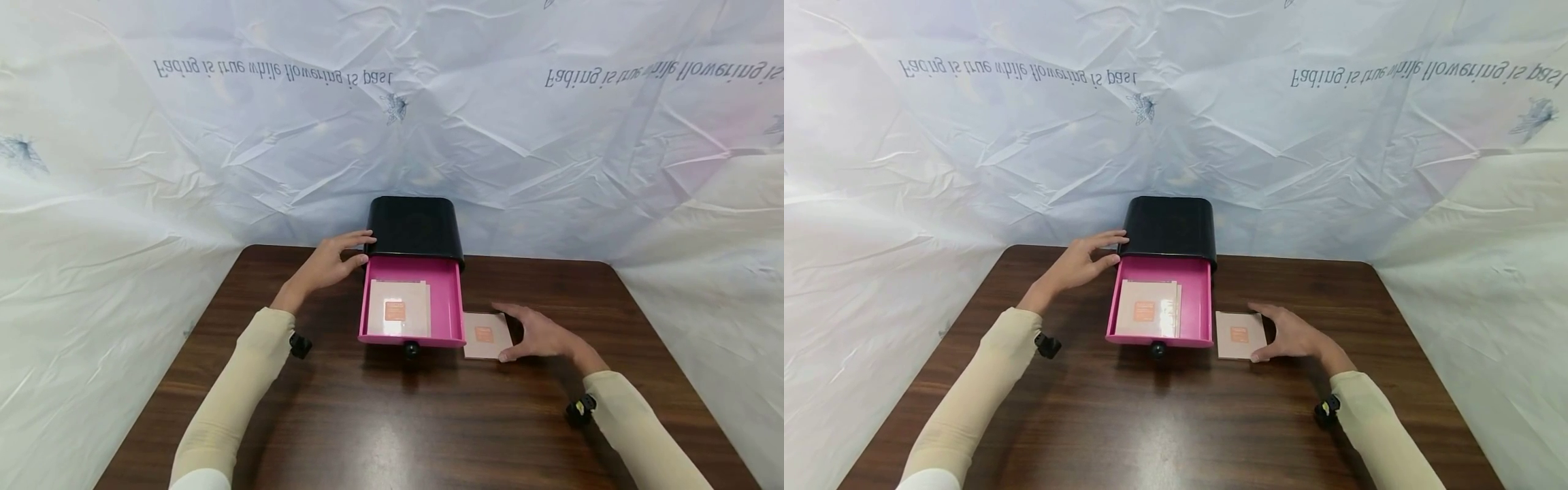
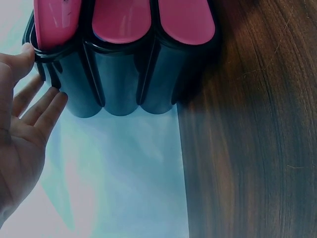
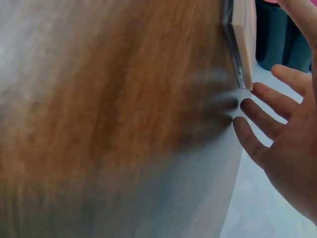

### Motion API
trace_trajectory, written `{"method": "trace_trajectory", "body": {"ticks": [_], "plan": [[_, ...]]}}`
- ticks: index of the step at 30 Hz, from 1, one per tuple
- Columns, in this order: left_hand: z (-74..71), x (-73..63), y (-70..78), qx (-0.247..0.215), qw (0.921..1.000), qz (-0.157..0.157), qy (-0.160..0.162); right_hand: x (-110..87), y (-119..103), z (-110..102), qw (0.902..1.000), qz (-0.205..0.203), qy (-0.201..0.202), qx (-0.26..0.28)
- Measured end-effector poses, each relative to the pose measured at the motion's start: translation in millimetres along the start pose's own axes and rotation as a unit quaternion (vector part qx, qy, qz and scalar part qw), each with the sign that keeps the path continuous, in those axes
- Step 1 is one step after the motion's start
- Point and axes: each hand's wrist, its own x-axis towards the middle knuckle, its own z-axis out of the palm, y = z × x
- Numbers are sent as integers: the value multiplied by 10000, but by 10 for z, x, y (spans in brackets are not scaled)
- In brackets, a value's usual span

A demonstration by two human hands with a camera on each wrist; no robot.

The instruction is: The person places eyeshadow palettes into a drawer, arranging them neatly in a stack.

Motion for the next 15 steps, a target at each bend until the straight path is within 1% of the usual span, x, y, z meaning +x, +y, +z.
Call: {"method": "trace_trajectory", "body": {"ticks": [4, 10, 13, 15], "plan": [[-3, 0, 3, -27, 10000, 11, -14, -4, 7, 24, 9999, 42, -98, 9], [-9, 3, 3, -117, 9999, 20, 17, -30, 4, 50, 9998, -30, -157, 103], [-5, 4, 4, -76, 10000, 56, 31, -56, -7, 54, 9995, 91, -282, 66], [-1, 8, 4, -25, 10000, 80, 35, -69, -14, 60, 9990, 207, -377, -72]]}}
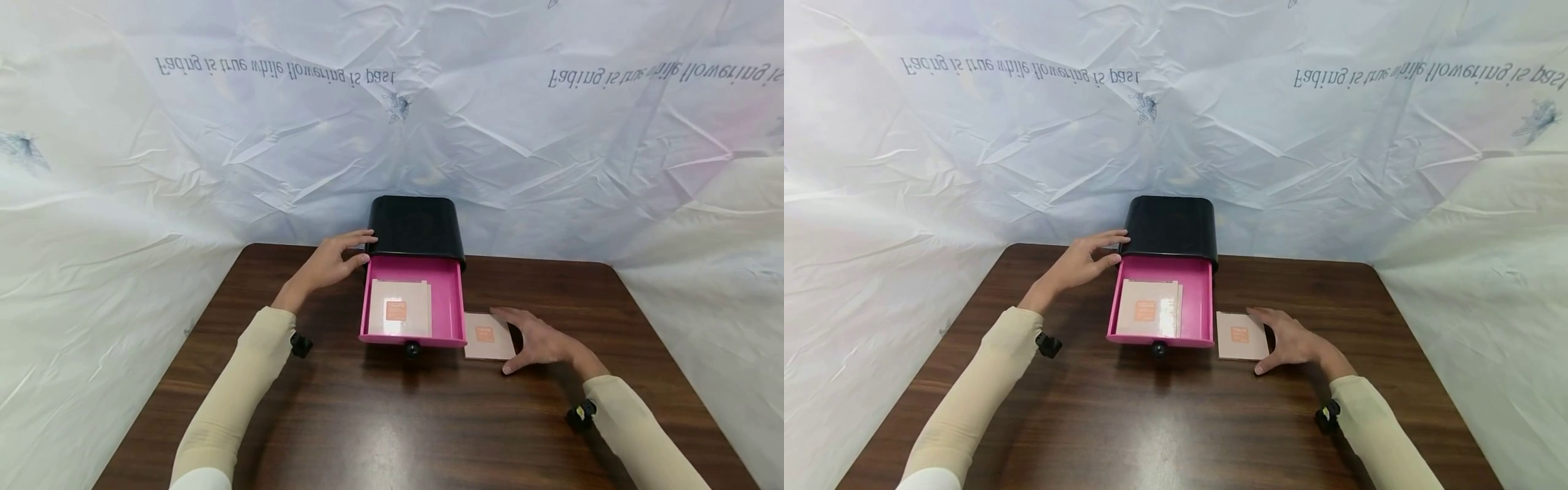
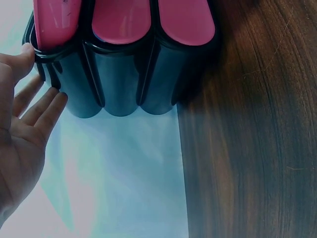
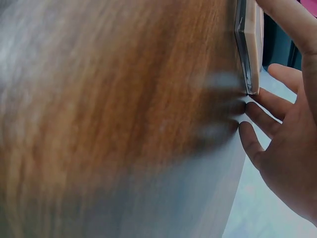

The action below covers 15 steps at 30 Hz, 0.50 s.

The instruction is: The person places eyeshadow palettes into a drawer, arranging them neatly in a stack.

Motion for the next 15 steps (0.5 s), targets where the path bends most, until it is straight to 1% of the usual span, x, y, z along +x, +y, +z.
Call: {"method": "trace_trajectory", "body": {"ticks": [3, 5, 7, 15], "plan": [[1, 4, 4, 55, 10000, 15, -4, -7, -13, 5, 9996, 168, -92, -216], [0, 5, 6, 44, 10000, -6, -12, -10, -16, 9, 9992, 205, -90, -330], [-1, 2, 5, 43, 10000, -35, -9, -14, -17, 9, 9992, 219, -46, -332], [1, -2, -9, 90, 9999, -58, -8, -61, 18, 39, 9991, 53, 245, -355]]}}
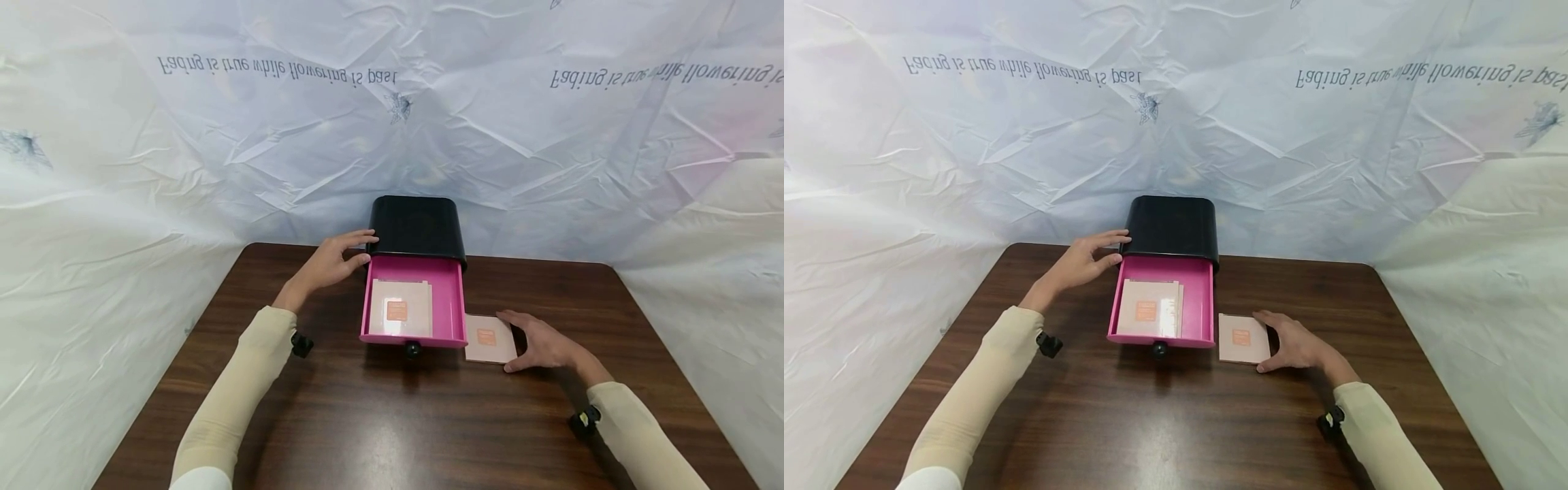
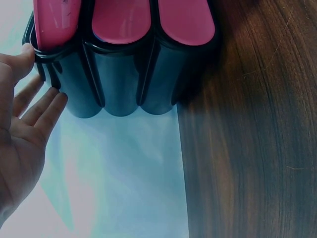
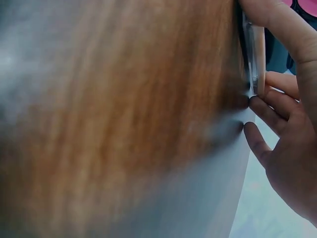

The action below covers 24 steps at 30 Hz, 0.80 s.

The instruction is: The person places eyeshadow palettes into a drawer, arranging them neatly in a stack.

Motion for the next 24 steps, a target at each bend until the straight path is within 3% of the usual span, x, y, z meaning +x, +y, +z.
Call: {"method": "trace_trajectory", "body": {"ticks": [15, 24], "plan": [[-1, -4, 19, 20, 10000, -7, 29, -117, -11, -40, 9992, 111, 341, 175], [-1, -6, 14, 2, 10000, -6, 11, -190, -65, -212, 9978, 271, 491, 344]]}}
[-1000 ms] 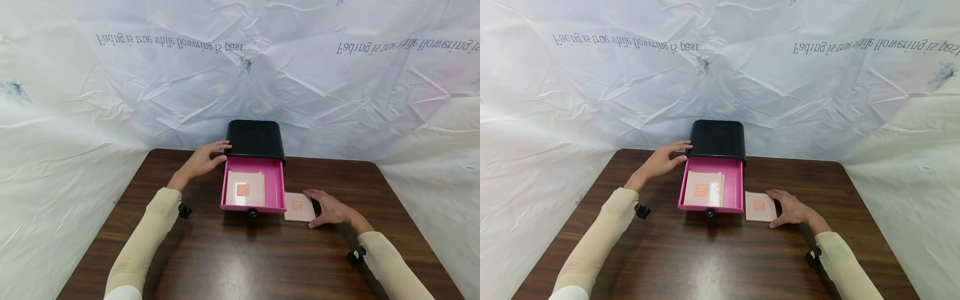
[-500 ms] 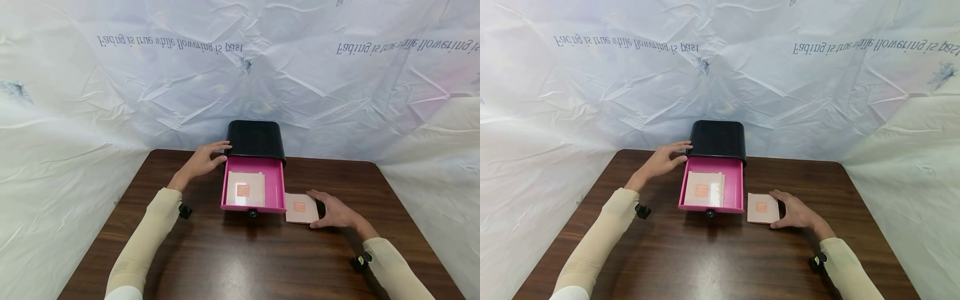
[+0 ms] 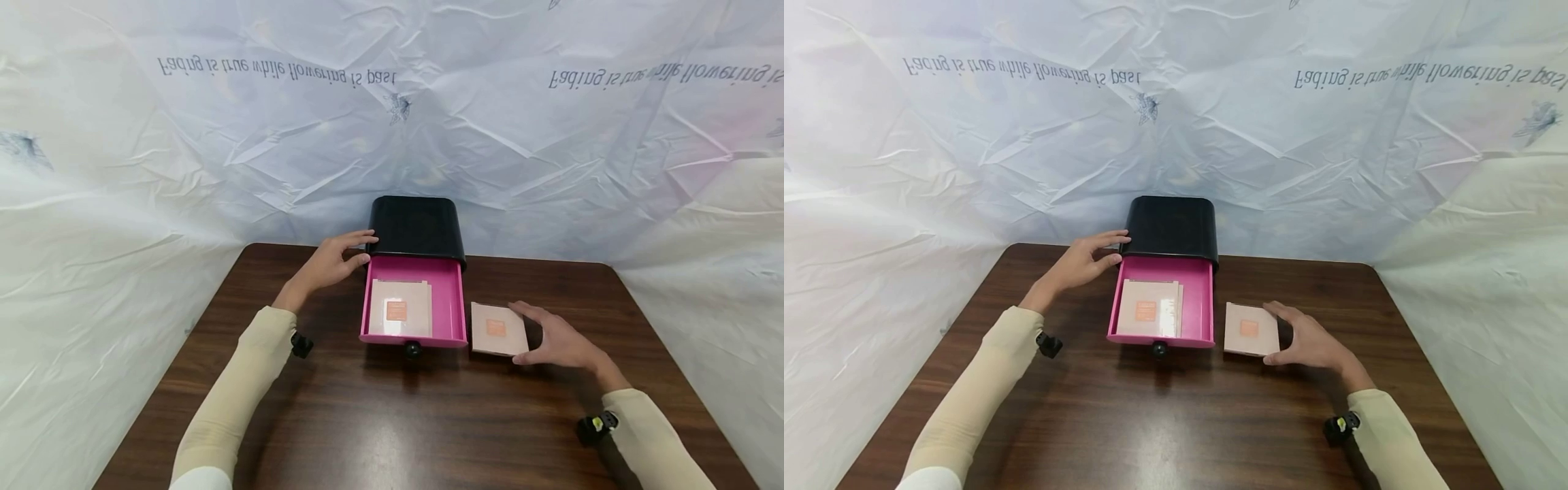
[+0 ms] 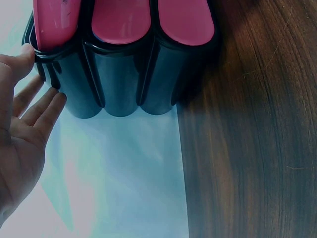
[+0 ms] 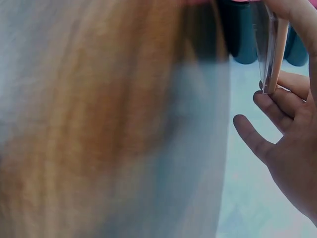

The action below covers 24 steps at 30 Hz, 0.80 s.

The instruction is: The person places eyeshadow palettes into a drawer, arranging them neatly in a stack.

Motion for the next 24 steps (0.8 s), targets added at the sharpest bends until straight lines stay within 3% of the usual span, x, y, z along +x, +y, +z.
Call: {"method": "trace_trajectory", "body": {"ticks": [24], "plan": [[14, -6, -37, -102, 9999, 79, 17, -86, -518, -614, 9955, -410, 727, -447]]}}
